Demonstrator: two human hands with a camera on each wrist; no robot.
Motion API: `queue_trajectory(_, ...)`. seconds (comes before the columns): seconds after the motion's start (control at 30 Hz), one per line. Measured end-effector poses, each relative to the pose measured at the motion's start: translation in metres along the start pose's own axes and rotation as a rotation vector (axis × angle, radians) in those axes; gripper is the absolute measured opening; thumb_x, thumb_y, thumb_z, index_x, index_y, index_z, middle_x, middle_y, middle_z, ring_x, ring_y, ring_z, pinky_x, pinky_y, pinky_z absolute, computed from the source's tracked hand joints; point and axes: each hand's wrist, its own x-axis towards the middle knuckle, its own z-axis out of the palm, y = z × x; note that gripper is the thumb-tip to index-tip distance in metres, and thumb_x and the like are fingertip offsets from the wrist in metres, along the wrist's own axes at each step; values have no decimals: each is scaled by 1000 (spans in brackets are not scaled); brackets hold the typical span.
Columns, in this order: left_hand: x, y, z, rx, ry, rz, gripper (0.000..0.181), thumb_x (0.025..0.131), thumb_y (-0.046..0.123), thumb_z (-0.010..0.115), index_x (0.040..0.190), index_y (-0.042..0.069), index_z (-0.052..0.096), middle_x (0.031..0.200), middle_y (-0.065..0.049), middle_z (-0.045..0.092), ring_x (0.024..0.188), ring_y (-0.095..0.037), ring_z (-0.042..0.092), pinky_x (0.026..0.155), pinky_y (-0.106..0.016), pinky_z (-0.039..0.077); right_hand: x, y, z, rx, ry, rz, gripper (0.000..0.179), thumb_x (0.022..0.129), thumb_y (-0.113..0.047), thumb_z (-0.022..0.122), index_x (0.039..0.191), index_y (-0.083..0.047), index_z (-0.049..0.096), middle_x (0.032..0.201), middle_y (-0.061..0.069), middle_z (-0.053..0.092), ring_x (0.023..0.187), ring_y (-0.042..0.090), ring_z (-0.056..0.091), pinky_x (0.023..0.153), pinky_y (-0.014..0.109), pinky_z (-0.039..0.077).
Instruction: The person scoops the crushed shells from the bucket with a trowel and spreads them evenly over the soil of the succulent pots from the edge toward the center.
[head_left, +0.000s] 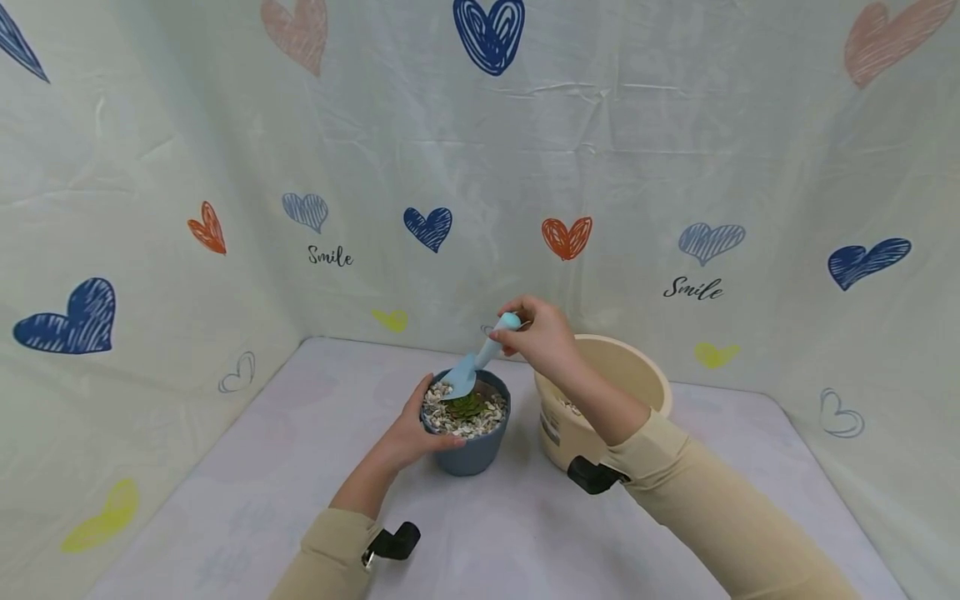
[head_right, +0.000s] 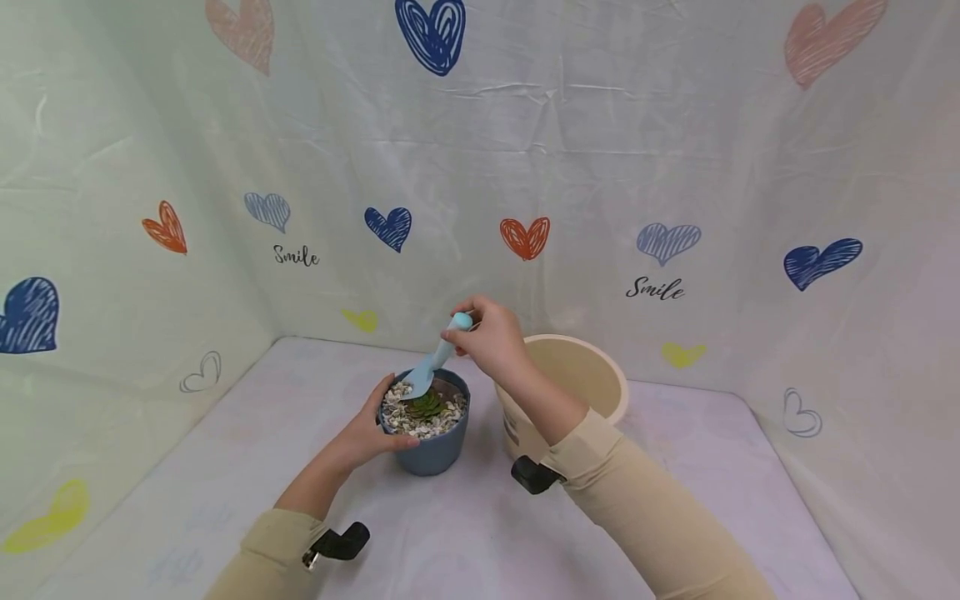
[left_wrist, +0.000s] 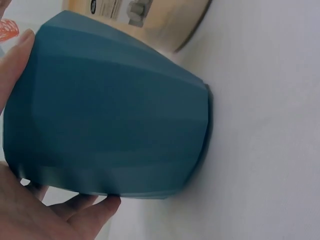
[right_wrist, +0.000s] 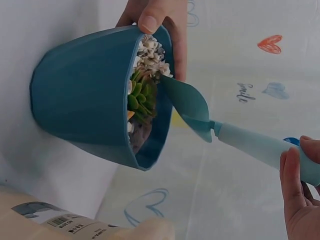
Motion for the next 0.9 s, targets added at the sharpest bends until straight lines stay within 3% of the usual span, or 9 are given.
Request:
queue_trajectory(0.63, -5, 3, 8, 24, 71, 13, 119, 70, 16, 88, 156, 5, 7, 156, -27, 14, 141, -49, 14, 108, -65, 21, 0, -2, -6, -16, 6, -33, 28, 88, -11, 74, 113, -4, 63, 100, 12, 64, 80, 30, 68, 69, 35, 56)
queue_trajectory(0.9, -5, 2, 8, 32, 69, 10, 119, 70, 18, 89, 156, 6, 7, 157, -27, 14, 142, -48, 14, 108, -65, 21, -5, -4, -12, -10, -5, -52, 28, 87, -10, 74, 112, -4, 64, 100, 12, 64, 74, 23, 67, 68, 34, 56)
